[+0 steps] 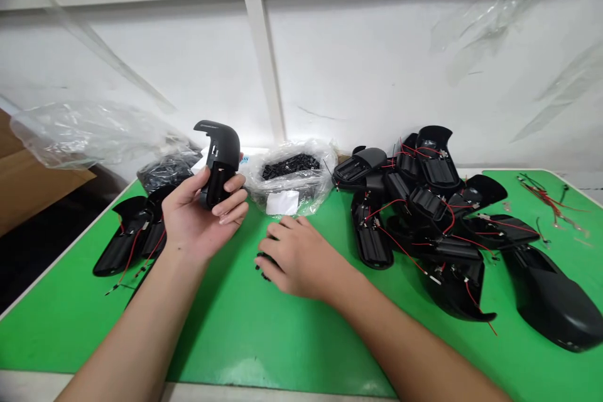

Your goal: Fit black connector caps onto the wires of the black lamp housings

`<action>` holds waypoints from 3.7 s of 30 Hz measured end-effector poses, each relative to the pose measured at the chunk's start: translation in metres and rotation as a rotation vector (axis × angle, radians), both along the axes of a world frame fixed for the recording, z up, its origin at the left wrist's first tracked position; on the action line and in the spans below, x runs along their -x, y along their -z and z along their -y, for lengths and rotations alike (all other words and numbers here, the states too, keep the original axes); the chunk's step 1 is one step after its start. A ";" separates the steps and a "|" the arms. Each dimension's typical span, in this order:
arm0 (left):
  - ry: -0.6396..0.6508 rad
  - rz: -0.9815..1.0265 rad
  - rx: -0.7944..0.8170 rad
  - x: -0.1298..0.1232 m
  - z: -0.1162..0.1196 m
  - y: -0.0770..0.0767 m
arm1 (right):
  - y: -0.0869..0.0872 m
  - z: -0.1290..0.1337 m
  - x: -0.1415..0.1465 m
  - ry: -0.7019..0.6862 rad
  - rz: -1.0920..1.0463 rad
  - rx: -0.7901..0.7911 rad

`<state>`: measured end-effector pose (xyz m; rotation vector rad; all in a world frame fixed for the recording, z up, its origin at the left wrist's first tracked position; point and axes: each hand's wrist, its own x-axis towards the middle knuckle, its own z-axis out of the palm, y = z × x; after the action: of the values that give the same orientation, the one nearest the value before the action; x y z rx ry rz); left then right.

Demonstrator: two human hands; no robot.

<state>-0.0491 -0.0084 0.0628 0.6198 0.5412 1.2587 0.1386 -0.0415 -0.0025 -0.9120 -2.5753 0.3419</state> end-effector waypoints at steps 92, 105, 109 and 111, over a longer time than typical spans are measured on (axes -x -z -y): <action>-0.288 -0.185 0.188 -0.010 -0.012 0.010 | 0.000 0.029 0.031 -0.300 -0.502 1.129; -0.283 -0.263 0.186 -0.015 -0.011 0.014 | 0.021 0.020 0.042 0.164 -0.787 0.906; -0.267 -0.279 0.192 -0.015 -0.011 0.015 | 0.022 0.017 0.043 0.237 -0.890 0.866; -0.269 -0.280 0.191 -0.016 -0.012 0.015 | 0.018 0.014 0.041 0.238 -0.965 0.865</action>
<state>-0.0330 0.0031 0.0475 0.5781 0.9930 1.3595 0.0974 -0.0558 -0.0209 -0.9444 -1.3727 1.4603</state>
